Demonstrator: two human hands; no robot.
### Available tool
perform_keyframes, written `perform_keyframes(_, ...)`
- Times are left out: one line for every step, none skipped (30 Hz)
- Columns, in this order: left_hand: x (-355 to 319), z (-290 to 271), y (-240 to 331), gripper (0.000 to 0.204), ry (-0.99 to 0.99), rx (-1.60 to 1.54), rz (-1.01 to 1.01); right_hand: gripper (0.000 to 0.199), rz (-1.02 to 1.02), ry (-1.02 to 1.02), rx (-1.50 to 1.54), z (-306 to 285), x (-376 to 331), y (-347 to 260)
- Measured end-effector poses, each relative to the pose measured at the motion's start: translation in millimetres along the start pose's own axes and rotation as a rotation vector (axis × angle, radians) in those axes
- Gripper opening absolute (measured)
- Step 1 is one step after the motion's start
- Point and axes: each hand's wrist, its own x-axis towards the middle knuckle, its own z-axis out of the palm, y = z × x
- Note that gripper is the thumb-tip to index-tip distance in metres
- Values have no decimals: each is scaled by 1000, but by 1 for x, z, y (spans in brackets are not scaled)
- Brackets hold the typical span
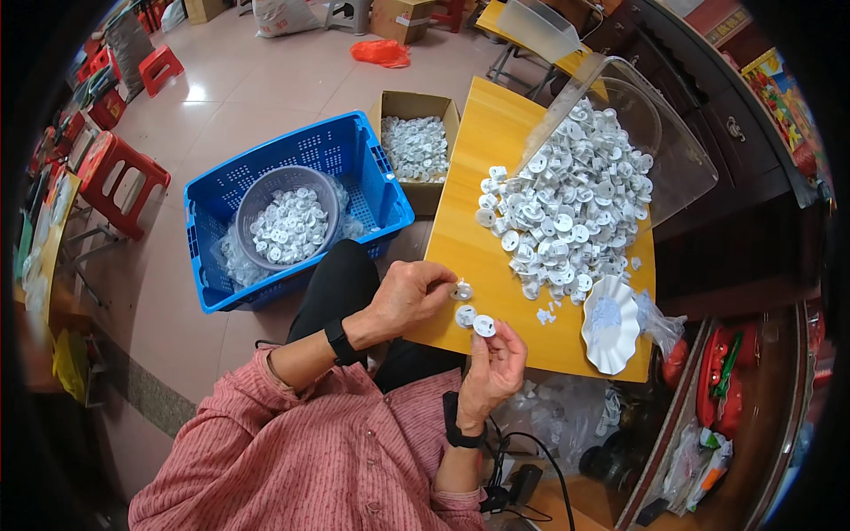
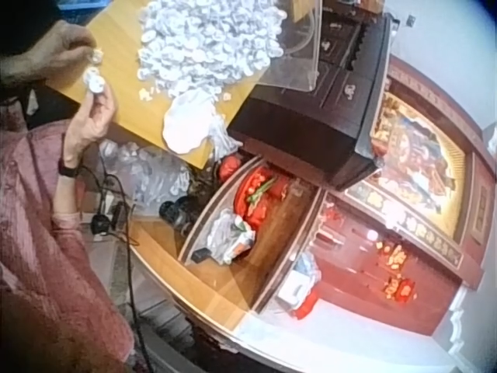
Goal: Assembling small white plastic components by pressing two parts together by hand.
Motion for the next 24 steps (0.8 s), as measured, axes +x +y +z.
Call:
perform_keyframes(0, 0, 0, 17, 1, -1, -1, 32, -3, -6, 1, -1, 0, 1)
perform_keyframes(-1, -1, 0, 17, 10, -1, 0, 33, -6, -12, 1, -1, 0, 2)
perform_keyframes(-2, -2, 0, 16, 19, -1, 2, 33, -5, -12, 0, -3, 0, 2)
perform_keyframes(-3, -2, 0, 16, 19, -2, 1, 33, -15, 1, 0, -4, 1, 2)
perform_keyframes(-5, -3, -1, 15, 62, 66, 65, 33, -24, 15, -1, -6, 1, 2)
perform_keyframes(-7, -3, -1, 14, 105, 133, 131, 33, -24, 14, -2, -7, 2, 2)
perform_keyframes(-10, -5, 0, 14, 104, 132, 130, 34, -24, 20, -8, -8, 2, 2)
perform_keyframes(-13, -6, 2, 14, 75, 144, 176, 34, -24, 26, -14, -9, 2, 3)
perform_keyframes(-16, -5, 4, 15, 45, 154, 222, 34, -24, 27, -16, -9, 2, 2)
perform_keyframes(-19, -4, 5, 20, 8, 152, 232, 34, -18, 23, -15, -8, 2, 1)
perform_keyframes(-21, -2, 7, 20, 7, 151, 233, 34, -12, 18, -14, -8, 2, 0)
perform_keyframes(-23, 0, 10, 23, -42, 187, 268, 34, -13, 19, -14, -9, 2, 1)
perform_keyframes(-24, 3, 12, 26, -92, 224, 303, 34, -15, 17, -7, -9, 2, 2)
perform_keyframes(-25, 7, 13, 30, -123, 270, 316, 34, -17, 15, -1, -10, 1, 2)
perform_keyframes(-26, 10, 14, 30, -123, 270, 317, 34, -18, 15, -1, -10, 1, 2)
perform_keyframes(-26, 13, 14, 29, -140, 330, 332, 34, -12, 22, 2, -9, 1, 2)
perform_keyframes(-26, 16, 15, 28, -156, 391, 346, 34, -6, 28, 6, -9, 1, 1)
perform_keyframes(-25, 17, 16, 26, -159, 414, 352, 34, -7, 30, 6, -9, 1, 0)
perform_keyframes(-24, 19, 14, 26, -160, 414, 354, 34, -5, 31, 11, -9, 0, -1)
perform_keyframes(-24, 22, 10, 25, -148, 432, 349, 33, -2, 33, 16, -9, 0, -2)
perform_keyframes(-23, 25, 7, 24, -139, 449, 346, 33, -4, 37, 16, -10, 0, -2)
perform_keyframes(-22, 26, 3, 24, -141, 448, 349, 33, 3, 41, 21, -11, 0, -3)
perform_keyframes(-19, 25, -1, 22, -115, 245, 354, 33, 10, 46, 25, -11, 0, -3)
perform_keyframes(-16, 21, 1, 20, -90, 44, 355, 33, 10, 48, 26, -11, 0, -4)
